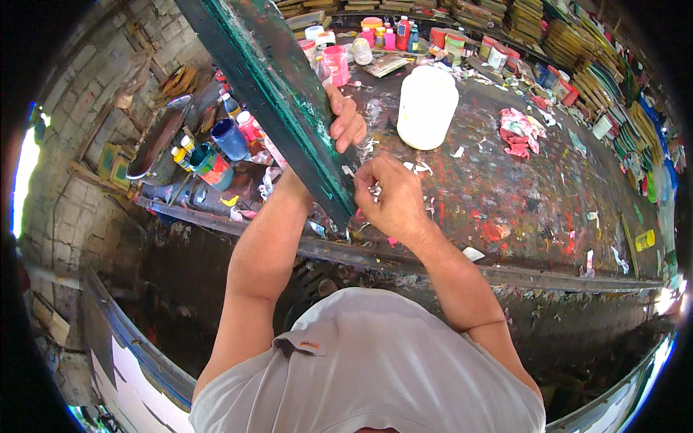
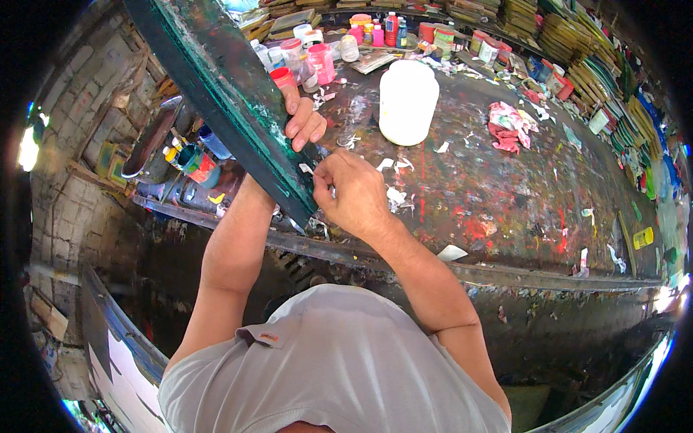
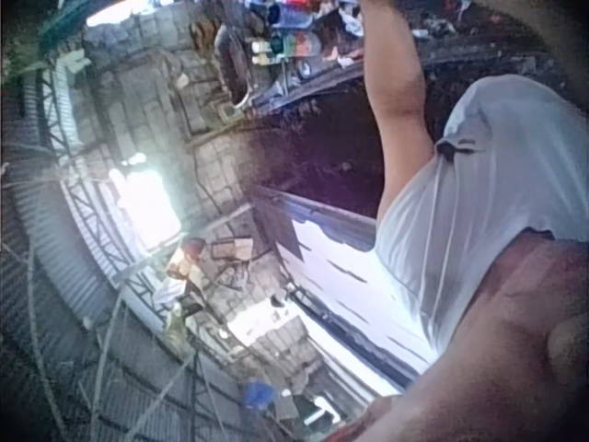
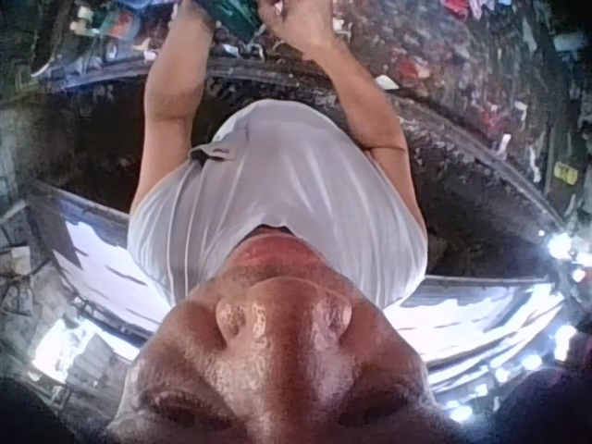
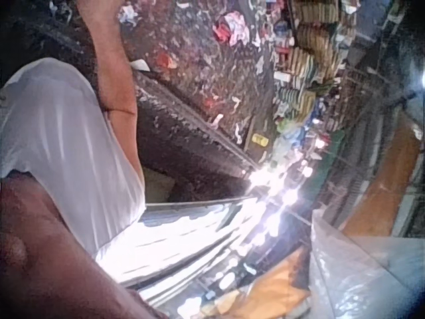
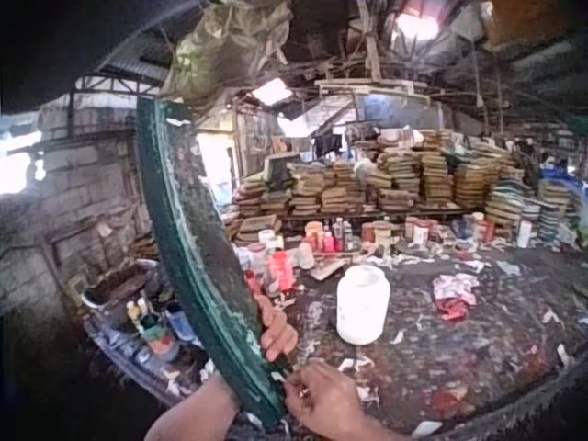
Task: The person cleans a green screen printing frame by hand, then pours green ink into it and spreads the ink evenly across the mesh using a squeegee. The frame is placed on a workbench with printed fabric underneath.
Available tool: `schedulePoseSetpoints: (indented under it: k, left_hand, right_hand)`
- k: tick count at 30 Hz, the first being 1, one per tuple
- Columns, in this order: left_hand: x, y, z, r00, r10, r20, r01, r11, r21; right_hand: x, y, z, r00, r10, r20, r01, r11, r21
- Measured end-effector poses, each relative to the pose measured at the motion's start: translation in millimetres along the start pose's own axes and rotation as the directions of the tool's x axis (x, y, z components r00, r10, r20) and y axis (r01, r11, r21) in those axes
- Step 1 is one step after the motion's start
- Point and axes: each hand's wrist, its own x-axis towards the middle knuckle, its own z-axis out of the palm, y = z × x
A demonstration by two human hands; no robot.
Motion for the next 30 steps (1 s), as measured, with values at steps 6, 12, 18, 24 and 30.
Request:
schedulePoseSetpoints:
  k: [6, 12, 18, 24, 30]
  left_hand:
    - [-16.0, 17.9, -13.8, 0.999, 0.04, -0.022, -0.039, 0.998, 0.046]
    - [-47.3, 4.8, -52.6, 0.973, 0.072, -0.219, -0.007, 0.96, 0.281]
    - [-31.8, -39.4, 16.6, 0.901, -0.155, -0.406, 0.166, 0.986, -0.009]
    - [-19.8, -62.5, 58.1, 0.615, -0.394, -0.683, 0.587, 0.807, 0.063]
    - [-28.2, -29.0, 57.1, 0.788, -0.503, -0.354, 0.615, 0.641, 0.46]
  right_hand:
    - [-35.0, 55.0, -29.7, 0.983, 0.157, 0.093, -0.173, 0.965, 0.199]
    - [-83.6, 126.2, -29.2, 0.857, 0.437, 0.273, -0.354, 0.884, -0.306]
    - [-24.3, 83.8, -34.8, 0.866, 0.415, 0.28, -0.5, 0.694, 0.518]
    - [57.9, 61.0, -26.2, 0.948, 0.105, 0.3, -0.308, 0.53, 0.79]
    - [49.4, 73.1, -26.4, 0.993, 0.009, 0.114, -0.112, 0.284, 0.952]
